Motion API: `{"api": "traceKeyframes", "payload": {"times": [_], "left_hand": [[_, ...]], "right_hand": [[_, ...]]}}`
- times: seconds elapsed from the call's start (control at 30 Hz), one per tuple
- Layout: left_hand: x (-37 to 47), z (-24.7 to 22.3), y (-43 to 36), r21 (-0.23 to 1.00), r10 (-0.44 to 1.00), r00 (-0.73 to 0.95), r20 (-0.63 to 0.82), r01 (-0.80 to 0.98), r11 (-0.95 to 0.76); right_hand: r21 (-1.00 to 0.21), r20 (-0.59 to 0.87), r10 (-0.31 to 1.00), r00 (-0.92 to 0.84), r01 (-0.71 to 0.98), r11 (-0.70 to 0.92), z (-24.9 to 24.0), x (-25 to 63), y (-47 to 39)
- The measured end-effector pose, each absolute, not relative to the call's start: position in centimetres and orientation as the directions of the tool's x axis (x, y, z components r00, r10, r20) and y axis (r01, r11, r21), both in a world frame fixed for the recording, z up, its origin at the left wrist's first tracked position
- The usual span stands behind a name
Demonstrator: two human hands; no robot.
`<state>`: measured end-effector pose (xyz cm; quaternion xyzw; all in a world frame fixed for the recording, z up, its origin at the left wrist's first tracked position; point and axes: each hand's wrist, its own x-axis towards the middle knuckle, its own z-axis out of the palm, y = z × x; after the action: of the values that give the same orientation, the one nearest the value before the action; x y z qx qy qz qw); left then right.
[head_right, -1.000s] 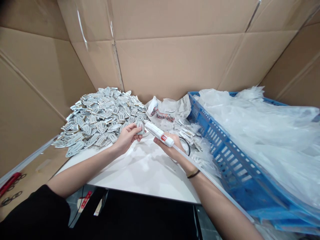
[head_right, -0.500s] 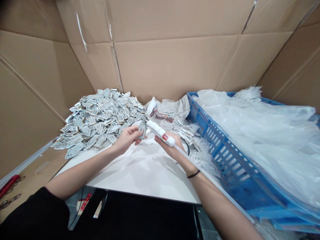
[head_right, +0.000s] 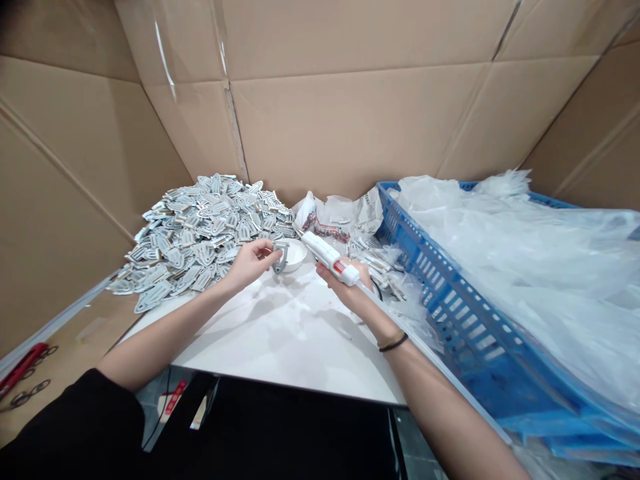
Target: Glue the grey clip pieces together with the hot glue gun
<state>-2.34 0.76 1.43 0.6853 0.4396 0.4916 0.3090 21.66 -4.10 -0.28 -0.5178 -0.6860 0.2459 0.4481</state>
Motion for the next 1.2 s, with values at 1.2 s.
{"api": "traceKeyframes", "payload": {"times": [1.2], "left_hand": [[-1.48, 1.95, -0.04, 0.964, 0.953, 0.151, 0.263, -0.001, -0.265]], "right_hand": [[-0.585, 0.525, 0.813, -0.253, 0.587, 0.56, -0.61, 20.9, -4.22]]}}
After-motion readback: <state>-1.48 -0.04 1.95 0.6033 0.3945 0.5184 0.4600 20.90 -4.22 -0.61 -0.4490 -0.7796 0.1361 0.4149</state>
